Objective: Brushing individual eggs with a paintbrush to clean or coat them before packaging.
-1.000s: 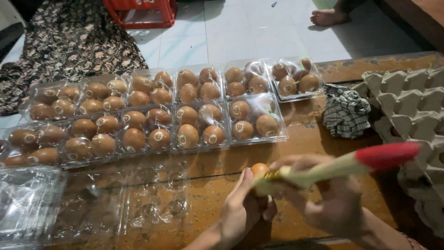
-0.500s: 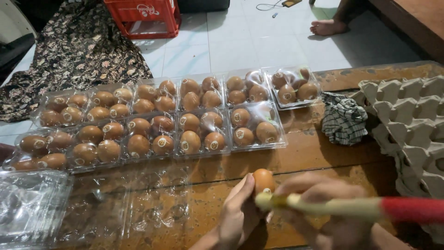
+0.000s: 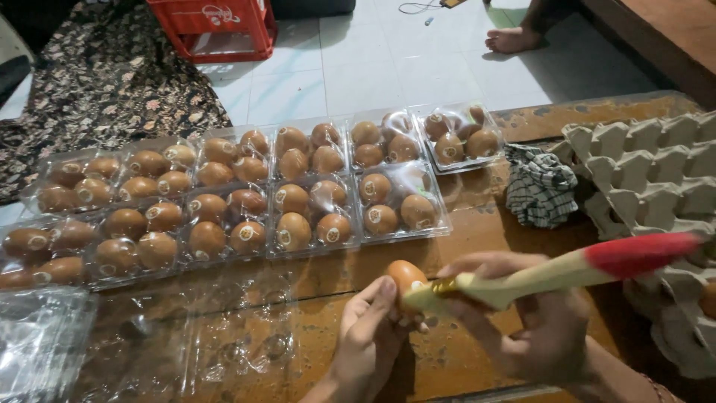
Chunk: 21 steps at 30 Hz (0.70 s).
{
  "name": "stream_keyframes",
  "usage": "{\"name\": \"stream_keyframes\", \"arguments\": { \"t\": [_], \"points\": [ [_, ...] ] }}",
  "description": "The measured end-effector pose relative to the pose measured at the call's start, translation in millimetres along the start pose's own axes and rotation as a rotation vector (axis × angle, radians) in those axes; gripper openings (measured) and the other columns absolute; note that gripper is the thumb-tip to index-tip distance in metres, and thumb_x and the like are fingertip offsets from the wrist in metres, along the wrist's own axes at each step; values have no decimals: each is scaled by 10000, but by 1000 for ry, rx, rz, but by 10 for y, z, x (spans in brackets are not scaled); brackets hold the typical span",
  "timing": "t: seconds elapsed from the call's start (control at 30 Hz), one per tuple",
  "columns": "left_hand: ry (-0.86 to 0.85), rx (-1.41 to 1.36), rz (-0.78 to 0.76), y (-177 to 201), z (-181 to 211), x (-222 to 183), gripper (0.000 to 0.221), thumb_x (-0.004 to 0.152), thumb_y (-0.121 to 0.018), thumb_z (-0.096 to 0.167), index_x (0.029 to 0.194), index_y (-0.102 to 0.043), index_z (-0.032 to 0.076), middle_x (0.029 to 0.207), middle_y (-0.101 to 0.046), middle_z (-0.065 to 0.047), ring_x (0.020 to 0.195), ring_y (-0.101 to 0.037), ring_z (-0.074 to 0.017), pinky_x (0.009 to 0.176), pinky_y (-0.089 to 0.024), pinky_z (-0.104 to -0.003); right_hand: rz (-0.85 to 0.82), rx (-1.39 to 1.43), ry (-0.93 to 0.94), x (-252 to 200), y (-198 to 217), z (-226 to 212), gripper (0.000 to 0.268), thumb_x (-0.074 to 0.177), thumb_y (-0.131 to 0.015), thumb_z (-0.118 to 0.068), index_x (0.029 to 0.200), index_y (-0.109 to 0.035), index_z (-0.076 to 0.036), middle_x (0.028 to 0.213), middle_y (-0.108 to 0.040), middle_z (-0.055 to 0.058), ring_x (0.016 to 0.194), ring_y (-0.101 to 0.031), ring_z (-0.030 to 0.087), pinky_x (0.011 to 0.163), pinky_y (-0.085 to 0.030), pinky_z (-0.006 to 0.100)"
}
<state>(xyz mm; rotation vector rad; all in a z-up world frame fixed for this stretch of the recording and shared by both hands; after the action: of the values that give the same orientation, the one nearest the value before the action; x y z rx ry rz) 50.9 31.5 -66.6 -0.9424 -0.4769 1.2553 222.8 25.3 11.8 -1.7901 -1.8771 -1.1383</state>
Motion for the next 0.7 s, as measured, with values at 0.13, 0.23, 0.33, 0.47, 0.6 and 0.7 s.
{"name": "stream_keyframes", "arguments": {
  "t": [0.13,0.23,0.33,0.47,0.6,0.7],
  "points": [
    [-1,23,-17,20,-10,4,366,987,-607,289,974,-631,-76,763,-638,-144,639,-572,-195,638,-521,-321,32,35,-21,28,42,-101,391,792,-741,-40,1069,-465,-32,976,-758,185,790,-843,185,568,-719,191],
    [22,18,-74,8,-3,-20,364,984,-632,301,1000,-641,-62,825,-661,-131,703,-584,-178,664,-462,-276,-193,18,-90,58,2,-92,146,769,-769,-130,718,-649,-65,912,-812,108,724,-851,141,616,-707,196],
    [34,-12,-19,52,-25,-9,428,972,-623,296,1083,-612,-117,832,-648,-183,654,-613,-217,609,-549,-300,17,-8,-45,-20,-14,4,412,733,-795,42,1052,-537,70,960,-765,214,894,-841,254,724,-747,237],
    [49,56,-48,-39,68,-58,377,996,-604,337,972,-618,-38,787,-614,-121,654,-550,-178,666,-496,-305,1,-30,-52,-19,-21,-95,402,781,-753,-36,1070,-475,-3,981,-748,201,833,-843,220,660,-743,250],
    [38,92,-60,10,35,-41,377,975,-638,310,994,-625,-66,820,-633,-142,661,-592,-175,645,-563,-290,-76,-68,-25,-78,34,147,389,778,-776,-16,1079,-538,49,941,-781,182,805,-872,203,616,-773,186],
    [65,73,-16,35,27,-11,391,977,-629,299,1050,-613,-85,854,-664,-181,685,-626,-206,633,-567,-295,25,-150,-56,81,40,-38,404,795,-757,29,1084,-476,49,984,-723,229,895,-798,259,742,-719,305]
  ]
}}
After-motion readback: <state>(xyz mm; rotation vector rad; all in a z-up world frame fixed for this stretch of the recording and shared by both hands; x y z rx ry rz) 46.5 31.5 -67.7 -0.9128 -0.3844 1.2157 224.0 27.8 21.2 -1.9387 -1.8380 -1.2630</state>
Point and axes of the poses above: each hand's wrist, its own x-axis towards the middle knuckle, its own y-axis out of the back of the hand, z = x × y, the point moved 1 cm from there along x, towards the middle knuckle
